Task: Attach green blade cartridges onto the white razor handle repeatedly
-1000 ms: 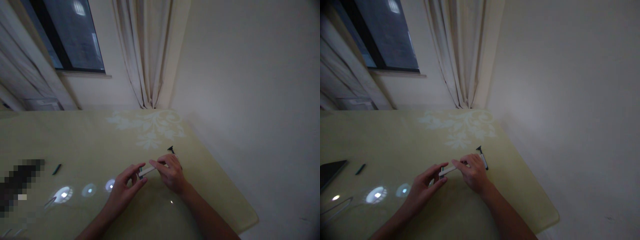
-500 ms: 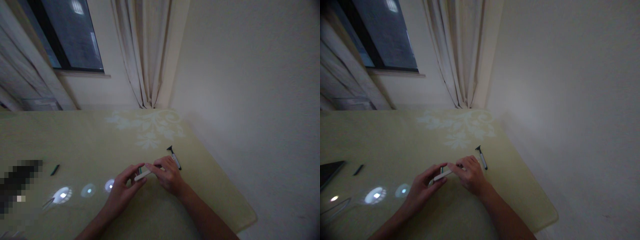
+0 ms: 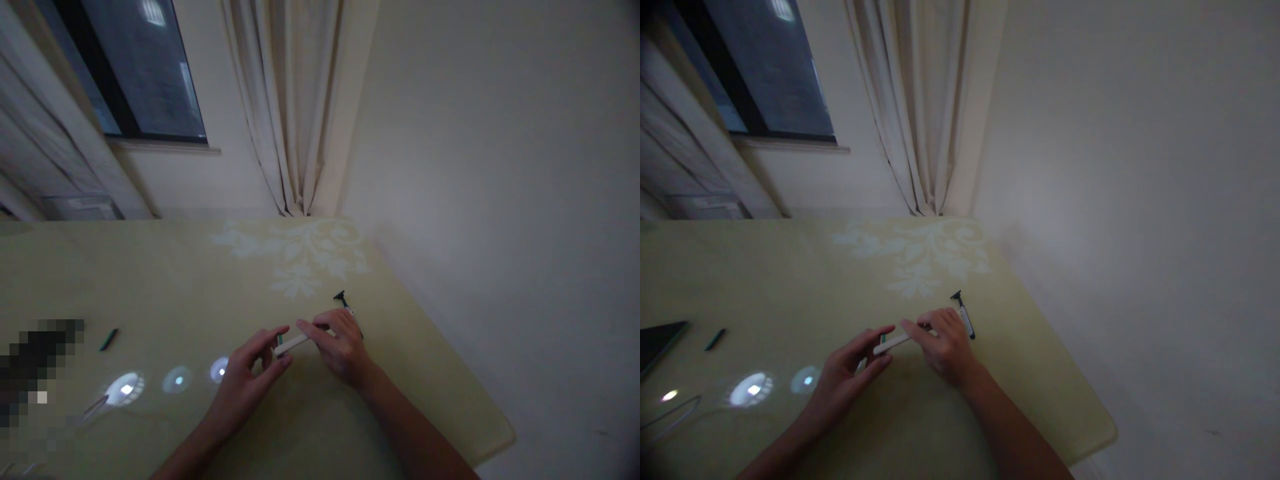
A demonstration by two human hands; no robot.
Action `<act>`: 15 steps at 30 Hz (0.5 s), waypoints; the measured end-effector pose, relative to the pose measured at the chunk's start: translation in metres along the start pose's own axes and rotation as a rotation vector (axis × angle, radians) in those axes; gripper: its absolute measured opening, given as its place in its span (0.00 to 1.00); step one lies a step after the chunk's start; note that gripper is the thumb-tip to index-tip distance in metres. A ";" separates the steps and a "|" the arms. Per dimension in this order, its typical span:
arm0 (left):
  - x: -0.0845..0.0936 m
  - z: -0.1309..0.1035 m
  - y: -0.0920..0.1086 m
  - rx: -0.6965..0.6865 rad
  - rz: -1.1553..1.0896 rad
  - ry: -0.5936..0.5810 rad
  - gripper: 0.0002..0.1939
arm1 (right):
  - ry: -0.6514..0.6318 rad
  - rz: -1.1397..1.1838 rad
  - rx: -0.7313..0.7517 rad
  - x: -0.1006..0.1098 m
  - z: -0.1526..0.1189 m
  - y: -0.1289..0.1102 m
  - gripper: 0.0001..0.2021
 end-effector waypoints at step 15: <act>0.001 0.000 0.004 -0.011 0.030 -0.004 0.21 | -0.011 -0.077 -0.017 -0.002 -0.004 0.006 0.19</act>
Point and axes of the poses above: each hand's wrist, its own z-axis towards the middle knuckle, its own x-axis out of the back of the hand, y = z × x, the point moved 7 cm from there along z, towards the middle knuckle, and after that the axes turned 9 degrees about y, right-handed, at the moved point
